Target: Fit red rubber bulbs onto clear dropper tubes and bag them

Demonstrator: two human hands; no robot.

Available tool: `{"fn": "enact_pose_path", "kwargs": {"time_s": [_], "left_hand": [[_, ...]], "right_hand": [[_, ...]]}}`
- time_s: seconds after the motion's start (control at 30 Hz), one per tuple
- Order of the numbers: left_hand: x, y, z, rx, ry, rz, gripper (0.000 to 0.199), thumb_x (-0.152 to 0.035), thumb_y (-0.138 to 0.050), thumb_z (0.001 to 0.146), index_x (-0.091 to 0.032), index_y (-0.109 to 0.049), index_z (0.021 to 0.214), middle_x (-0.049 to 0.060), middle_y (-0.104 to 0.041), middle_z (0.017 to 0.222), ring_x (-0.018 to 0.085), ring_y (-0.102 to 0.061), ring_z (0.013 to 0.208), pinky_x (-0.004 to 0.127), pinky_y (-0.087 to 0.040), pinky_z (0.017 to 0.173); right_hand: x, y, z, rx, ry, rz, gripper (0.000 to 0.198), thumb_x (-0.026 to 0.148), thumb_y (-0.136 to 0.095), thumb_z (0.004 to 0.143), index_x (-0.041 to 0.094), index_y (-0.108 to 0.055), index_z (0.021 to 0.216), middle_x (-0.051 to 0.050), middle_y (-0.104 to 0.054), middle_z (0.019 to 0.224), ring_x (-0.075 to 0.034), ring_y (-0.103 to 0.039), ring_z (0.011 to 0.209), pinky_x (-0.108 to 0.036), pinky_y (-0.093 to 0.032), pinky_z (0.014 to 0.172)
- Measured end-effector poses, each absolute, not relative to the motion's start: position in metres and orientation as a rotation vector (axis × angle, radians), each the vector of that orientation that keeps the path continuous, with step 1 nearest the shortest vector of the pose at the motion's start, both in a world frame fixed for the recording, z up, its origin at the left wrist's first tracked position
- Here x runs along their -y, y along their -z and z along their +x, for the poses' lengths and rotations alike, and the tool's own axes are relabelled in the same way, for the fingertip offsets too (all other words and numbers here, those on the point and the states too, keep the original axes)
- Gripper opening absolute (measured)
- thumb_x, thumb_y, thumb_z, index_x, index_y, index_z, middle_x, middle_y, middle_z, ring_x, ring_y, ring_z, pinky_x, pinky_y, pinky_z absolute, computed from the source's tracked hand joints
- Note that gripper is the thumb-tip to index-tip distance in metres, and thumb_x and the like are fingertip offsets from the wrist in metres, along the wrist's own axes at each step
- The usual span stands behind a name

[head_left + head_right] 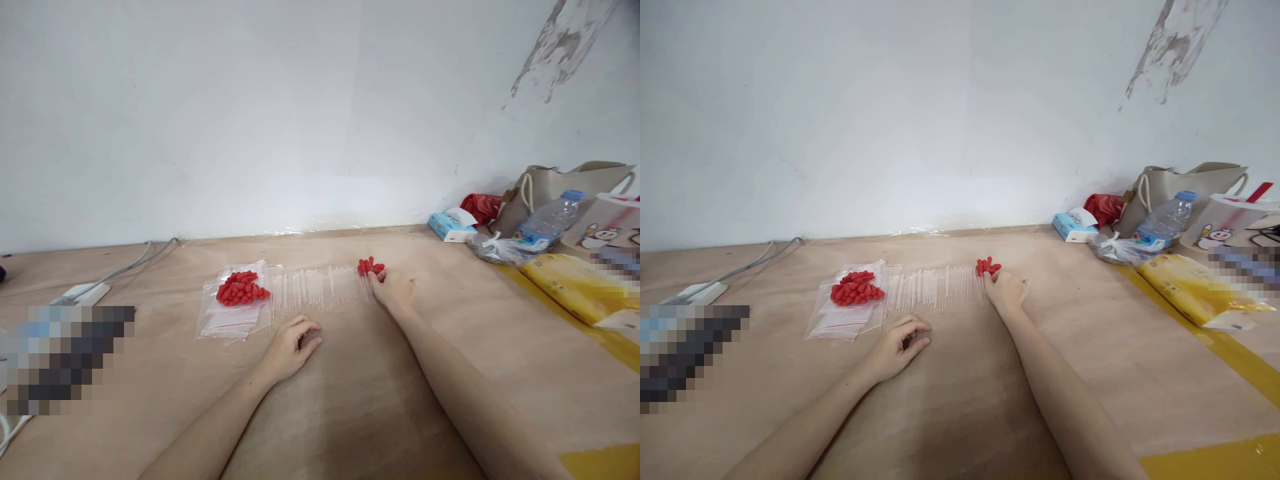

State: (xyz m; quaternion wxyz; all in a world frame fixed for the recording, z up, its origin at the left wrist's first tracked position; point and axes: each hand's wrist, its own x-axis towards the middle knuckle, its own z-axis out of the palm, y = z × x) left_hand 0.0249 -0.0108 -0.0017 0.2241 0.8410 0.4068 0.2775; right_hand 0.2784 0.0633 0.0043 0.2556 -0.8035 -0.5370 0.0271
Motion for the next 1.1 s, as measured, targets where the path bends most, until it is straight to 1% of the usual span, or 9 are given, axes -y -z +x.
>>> {"fn": "enact_pose_path", "kwargs": {"time_s": [0.13,0.27,0.43,0.63,0.77,0.87,0.97,1.1], "left_hand": [[0.011,0.001,0.025,-1.121,-0.759,2.320,0.016,-0.025,-0.050,0.081,-0.019,-0.060,0.093,0.002,-0.054,0.080,0.012,-0.049,0.066,0.023,-0.038,0.059],[0.011,0.000,0.025,-1.121,-0.768,2.324,0.016,-0.025,-0.051,0.081,-0.019,-0.060,0.093,0.002,-0.054,0.080,0.012,-0.049,0.066,0.023,-0.038,0.060],[0.011,0.000,0.025,-1.117,-0.778,2.321,0.016,-0.023,-0.051,0.080,-0.020,-0.060,0.093,0.002,-0.055,0.081,0.012,-0.049,0.067,0.023,-0.038,0.060],[0.011,-0.001,0.026,-1.118,-0.763,2.319,0.015,-0.024,-0.050,0.081,-0.020,-0.060,0.092,0.002,-0.055,0.080,0.012,-0.048,0.067,0.024,-0.038,0.060],[0.012,-0.003,0.026,-1.120,-0.762,2.306,0.015,-0.024,-0.050,0.080,-0.020,-0.060,0.092,0.002,-0.055,0.081,0.012,-0.049,0.066,0.024,-0.038,0.060],[0.012,-0.004,0.026,-1.130,-0.759,2.290,0.016,-0.025,-0.051,0.080,-0.020,-0.060,0.092,0.002,-0.055,0.081,0.012,-0.049,0.066,0.024,-0.039,0.059],[0.012,-0.003,0.027,-1.134,-0.767,2.284,0.015,-0.024,-0.052,0.080,-0.019,-0.061,0.091,0.002,-0.055,0.081,0.012,-0.049,0.066,0.024,-0.039,0.060],[0.013,0.001,0.030,-1.143,-0.767,2.287,0.015,-0.024,-0.052,0.080,-0.019,-0.061,0.091,0.002,-0.055,0.080,0.011,-0.049,0.064,0.024,-0.040,0.060]], "right_hand": [[-0.061,0.002,0.275,1.513,0.054,-2.046,0.026,0.041,-0.045,0.078,0.019,-0.059,0.075,-0.003,-0.063,0.069,-0.018,-0.056,0.066,-0.036,-0.024,0.078],[-0.060,0.007,0.265,1.638,0.153,-1.921,0.021,0.037,-0.047,0.077,0.019,-0.058,0.072,-0.003,-0.065,0.077,-0.018,-0.056,0.071,-0.034,-0.023,0.076],[-0.060,0.008,0.266,1.682,0.106,-1.973,0.014,0.029,-0.049,0.075,0.021,-0.059,0.077,-0.001,-0.064,0.075,-0.017,-0.056,0.072,-0.033,-0.023,0.075],[-0.059,0.005,0.267,1.761,0.044,-2.001,0.014,0.022,-0.048,0.074,0.022,-0.060,0.081,-0.001,-0.064,0.074,-0.017,-0.055,0.074,-0.032,-0.025,0.074],[-0.058,0.005,0.262,1.772,0.057,-2.026,0.018,0.028,-0.047,0.076,0.021,-0.062,0.082,-0.004,-0.065,0.076,-0.020,-0.056,0.078,-0.035,-0.025,0.075],[-0.057,0.004,0.258,1.806,0.125,-2.096,0.023,0.032,-0.045,0.077,0.018,-0.063,0.076,-0.008,-0.065,0.076,-0.023,-0.057,0.078,-0.038,-0.026,0.076],[-0.056,0.002,0.253,1.837,0.178,-2.136,0.024,0.028,-0.044,0.076,0.014,-0.063,0.070,-0.013,-0.064,0.072,-0.026,-0.057,0.075,-0.040,-0.026,0.075],[-0.055,0.001,0.244,1.882,0.231,-2.144,0.021,0.021,-0.046,0.073,0.011,-0.063,0.069,-0.016,-0.063,0.069,-0.028,-0.057,0.073,-0.044,-0.025,0.076]]}}
